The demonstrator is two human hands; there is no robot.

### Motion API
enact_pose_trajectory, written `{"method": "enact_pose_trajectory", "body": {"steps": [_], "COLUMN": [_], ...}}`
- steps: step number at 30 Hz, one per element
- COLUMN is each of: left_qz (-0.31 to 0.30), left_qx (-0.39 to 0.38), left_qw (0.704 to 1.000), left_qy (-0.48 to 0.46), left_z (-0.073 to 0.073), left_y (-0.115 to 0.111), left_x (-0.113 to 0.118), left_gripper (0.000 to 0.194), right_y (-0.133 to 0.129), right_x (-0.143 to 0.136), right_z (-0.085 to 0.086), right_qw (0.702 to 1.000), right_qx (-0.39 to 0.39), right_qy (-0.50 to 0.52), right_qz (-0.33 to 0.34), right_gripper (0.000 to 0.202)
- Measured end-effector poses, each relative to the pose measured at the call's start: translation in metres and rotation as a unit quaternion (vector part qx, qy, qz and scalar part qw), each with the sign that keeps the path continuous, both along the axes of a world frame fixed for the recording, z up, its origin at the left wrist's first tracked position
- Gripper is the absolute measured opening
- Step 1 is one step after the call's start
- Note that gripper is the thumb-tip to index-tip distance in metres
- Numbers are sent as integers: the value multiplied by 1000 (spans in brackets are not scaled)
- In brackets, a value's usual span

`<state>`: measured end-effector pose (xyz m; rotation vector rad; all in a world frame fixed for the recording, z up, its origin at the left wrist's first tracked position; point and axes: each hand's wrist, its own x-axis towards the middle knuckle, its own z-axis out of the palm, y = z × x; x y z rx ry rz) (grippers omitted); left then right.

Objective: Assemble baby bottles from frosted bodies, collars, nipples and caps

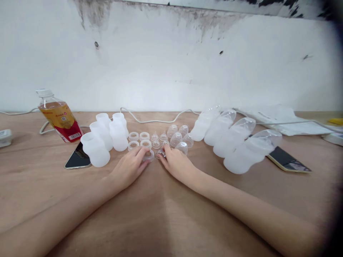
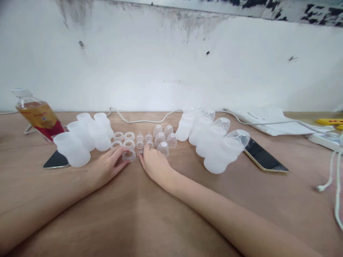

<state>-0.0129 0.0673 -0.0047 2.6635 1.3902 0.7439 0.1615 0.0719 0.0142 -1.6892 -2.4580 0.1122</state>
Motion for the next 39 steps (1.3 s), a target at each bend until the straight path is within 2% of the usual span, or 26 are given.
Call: {"method": "enact_pose_trajectory", "body": {"steps": [8, 10, 12, 14, 17, 19, 20, 22, 24, 29, 32, 35, 37, 39], "left_qz": [-1, -6, -15, -27, -40, -44, -46, -49, -51, -60, -84, -95, -63, -21], "left_qx": [33, 43, 61, 82, 102, 111, 114, 117, 121, 140, 163, 226, 286, 321], "left_qw": [999, 999, 998, 996, 994, 993, 992, 992, 991, 988, 983, 968, 954, 945], "left_qy": [18, 14, 5, -6, -12, -10, -8, -7, -10, -20, -30, -50, -70, -62], "left_z": [-1, -3, -4, -5, -3, -2, -1, 0, -1, -1, 8, 28, 45, 60], "left_y": [0, 0, 0, -1, -3, -4, -5, -5, -6, -6, -10, -19, -28, -36], "left_x": [1, 0, 0, 0, 1, 2, 2, 2, 3, 2, 1, 2, 5, 9], "left_gripper": [18, 20, 23, 25, 26, 26, 26, 25, 24, 25, 29, 37, 45, 55], "right_y": [1, -4, -9, -11, 1, 18, 26, 41, 50, 50, 36, 10, -10, -26], "right_x": [-3, -3, 0, 9, 32, 51, 59, 73, 80, 82, 80, 69, 55, 39], "right_z": [-3, 4, 18, 38, 65, 75, 77, 75, 70, 70, 83, 101, 110, 110], "right_qw": [1000, 1000, 999, 996, 974, 947, 939, 932, 936, 951, 956, 925, 915, 930], "right_qx": [3, 4, 22, 77, 218, 305, 322, 317, 291, 256, 273, 367, 385, 325], "right_qy": [-9, -16, -25, -25, -15, -52, -75, -113, -140, -121, -34, 59, 111, 170], "right_qz": [-5, -6, -8, -22, -57, -83, -99, -131, -140, -127, -104, -71, -32, 21], "right_gripper": [25, 27, 32, 34, 31, 35, 40, 46, 44, 36, 29, 23, 24, 26]}}
